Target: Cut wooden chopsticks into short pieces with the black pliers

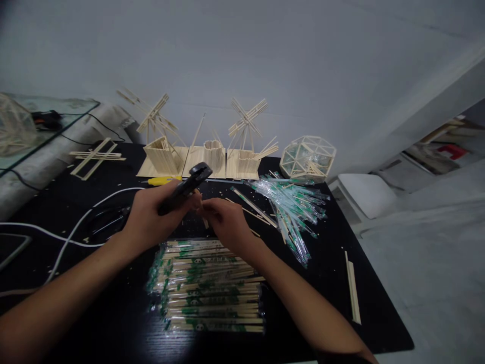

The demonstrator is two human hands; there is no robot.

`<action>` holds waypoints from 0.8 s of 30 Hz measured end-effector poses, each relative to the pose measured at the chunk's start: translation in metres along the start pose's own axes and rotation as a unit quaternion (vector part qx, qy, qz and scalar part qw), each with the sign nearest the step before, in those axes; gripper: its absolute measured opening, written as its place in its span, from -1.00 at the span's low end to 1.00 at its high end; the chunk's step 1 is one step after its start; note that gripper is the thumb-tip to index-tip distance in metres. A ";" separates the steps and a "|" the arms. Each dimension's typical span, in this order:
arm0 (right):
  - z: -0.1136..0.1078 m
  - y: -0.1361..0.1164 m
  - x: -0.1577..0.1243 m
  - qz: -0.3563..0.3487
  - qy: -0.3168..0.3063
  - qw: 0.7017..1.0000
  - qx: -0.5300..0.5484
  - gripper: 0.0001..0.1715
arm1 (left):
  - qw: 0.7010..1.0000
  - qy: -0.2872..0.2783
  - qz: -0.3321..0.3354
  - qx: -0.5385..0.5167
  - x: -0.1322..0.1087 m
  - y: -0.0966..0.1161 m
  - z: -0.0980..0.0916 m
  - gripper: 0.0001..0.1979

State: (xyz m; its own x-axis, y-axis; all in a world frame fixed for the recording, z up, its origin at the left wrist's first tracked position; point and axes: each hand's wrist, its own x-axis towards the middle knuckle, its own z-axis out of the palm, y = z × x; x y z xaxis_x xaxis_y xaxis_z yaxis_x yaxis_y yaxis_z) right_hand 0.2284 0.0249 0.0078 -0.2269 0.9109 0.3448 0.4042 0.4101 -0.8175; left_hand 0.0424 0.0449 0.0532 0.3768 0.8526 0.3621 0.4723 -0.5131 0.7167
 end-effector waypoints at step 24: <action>0.010 0.014 -0.004 0.002 -0.077 0.995 -0.063 -0.79 | 0.997 0.013 -0.032 -0.076 -0.008 -0.026 0.004 -0.82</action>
State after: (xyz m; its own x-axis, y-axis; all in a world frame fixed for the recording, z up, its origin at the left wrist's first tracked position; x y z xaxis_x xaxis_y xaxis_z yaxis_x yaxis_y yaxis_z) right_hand 0.2262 0.0268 -0.0101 -0.3548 0.8983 0.2593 0.5105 0.4184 -0.7512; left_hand 0.0307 0.0506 0.0294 0.3277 0.8863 0.3272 0.3678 -0.4387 0.8199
